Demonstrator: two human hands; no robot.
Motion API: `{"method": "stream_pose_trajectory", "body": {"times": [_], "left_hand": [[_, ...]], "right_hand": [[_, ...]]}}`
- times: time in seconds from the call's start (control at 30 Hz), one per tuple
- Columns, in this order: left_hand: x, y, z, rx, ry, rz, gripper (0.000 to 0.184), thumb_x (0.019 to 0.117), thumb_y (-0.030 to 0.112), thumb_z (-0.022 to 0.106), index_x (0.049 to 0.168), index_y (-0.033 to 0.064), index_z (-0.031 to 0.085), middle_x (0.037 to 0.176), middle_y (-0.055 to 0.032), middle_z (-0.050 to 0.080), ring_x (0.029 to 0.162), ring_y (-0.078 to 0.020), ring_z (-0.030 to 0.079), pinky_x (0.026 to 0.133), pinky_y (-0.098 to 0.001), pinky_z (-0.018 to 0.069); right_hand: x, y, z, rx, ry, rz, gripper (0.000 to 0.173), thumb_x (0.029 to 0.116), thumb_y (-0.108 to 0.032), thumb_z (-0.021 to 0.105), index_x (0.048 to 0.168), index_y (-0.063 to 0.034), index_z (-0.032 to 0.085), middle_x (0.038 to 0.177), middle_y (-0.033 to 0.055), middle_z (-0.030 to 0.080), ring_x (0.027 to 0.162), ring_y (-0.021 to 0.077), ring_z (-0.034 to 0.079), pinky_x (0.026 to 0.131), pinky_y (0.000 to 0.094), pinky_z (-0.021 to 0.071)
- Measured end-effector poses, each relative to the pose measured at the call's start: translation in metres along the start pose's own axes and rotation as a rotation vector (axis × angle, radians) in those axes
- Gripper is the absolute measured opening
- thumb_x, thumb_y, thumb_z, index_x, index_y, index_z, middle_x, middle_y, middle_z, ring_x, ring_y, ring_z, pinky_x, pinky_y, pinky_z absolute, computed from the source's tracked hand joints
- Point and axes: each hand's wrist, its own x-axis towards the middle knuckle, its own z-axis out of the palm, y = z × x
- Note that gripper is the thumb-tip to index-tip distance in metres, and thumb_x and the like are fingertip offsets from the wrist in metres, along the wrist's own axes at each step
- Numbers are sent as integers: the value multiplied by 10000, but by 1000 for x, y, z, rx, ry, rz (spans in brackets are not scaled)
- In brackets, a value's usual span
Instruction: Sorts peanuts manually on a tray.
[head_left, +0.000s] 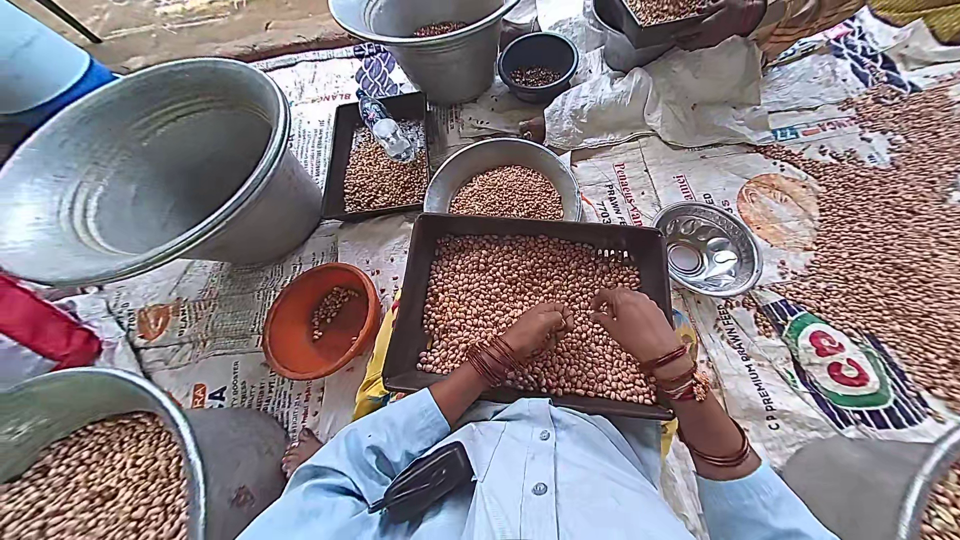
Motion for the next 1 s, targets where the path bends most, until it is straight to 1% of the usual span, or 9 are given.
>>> {"method": "stream_pose_trajectory", "body": {"times": [0.07,0.13,0.27,0.4,0.5,0.6,0.7,0.8,1.0], "left_hand": [[-7,8,5,-164,-5,-142,369,1136,226,252,1046,51,564,767,25,544,646,-52,530,613,-213,462],[-12,11,3,-309,-4,-189,404,1142,294,246,994,89,561,729,26,584,613,-50,582,580,-205,507],[-30,13,-41,-101,50,-56,401,1097,168,311,796,108,569,596,94,501,472,15,402,448,-146,315],[-82,17,-114,194,528,29,367,1107,145,369,891,5,629,665,60,515,535,5,444,531,-165,393],[-132,8,-165,536,950,-20,396,1098,182,406,896,-21,680,756,-88,618,685,-169,571,696,-389,486],[-159,10,-179,753,1182,-110,374,1100,165,420,1052,-70,707,1059,-317,678,1077,-486,635,977,-683,413],[-146,-3,-168,887,1108,139,247,1058,117,520,1128,-6,723,1108,-254,701,1078,-443,664,963,-639,487],[-101,-8,-128,885,861,362,144,969,57,649,1048,16,763,1023,-178,742,1009,-357,704,918,-547,542],[-49,-11,-87,1097,587,182,199,961,131,662,1096,25,763,1079,-215,717,1100,-410,655,989,-543,485]], "right_hand": [[-8,-17,3,112,-5,-180,226,983,-164,660,1146,-27,734,1031,172,733,940,315,700,886,515,530],[-10,-31,8,151,75,-279,209,984,-154,653,1132,-36,743,1054,150,745,939,294,727,876,501,565],[15,-38,16,11,266,-259,198,990,-99,603,1094,-6,744,1017,198,744,935,384,726,823,565,550],[45,-36,24,-85,109,-151,254,1020,-123,577,1213,-22,707,1143,228,710,1063,421,690,899,594,518],[57,-35,34,-136,75,-150,292,1014,-145,596,1272,-38,679,1204,238,692,1093,426,682,913,588,522],[63,-35,39,-149,76,-132,278,1021,-146,578,1256,-33,674,1194,237,693,1091,425,683,902,585,523],[59,-36,38,-113,114,-124,314,1005,-149,607,1302,-62,661,1199,229,696,1053,423,695,876,587,532],[44,-35,27,-87,195,-64,321,1010,-149,612,1305,-31,657,1215,260,677,1051,451,686,861,606,527],[-1,-15,-1,-173,9,426,414,1103,-166,420,1481,1,452,1293,325,617,1185,500,626,957,622,492]]}}
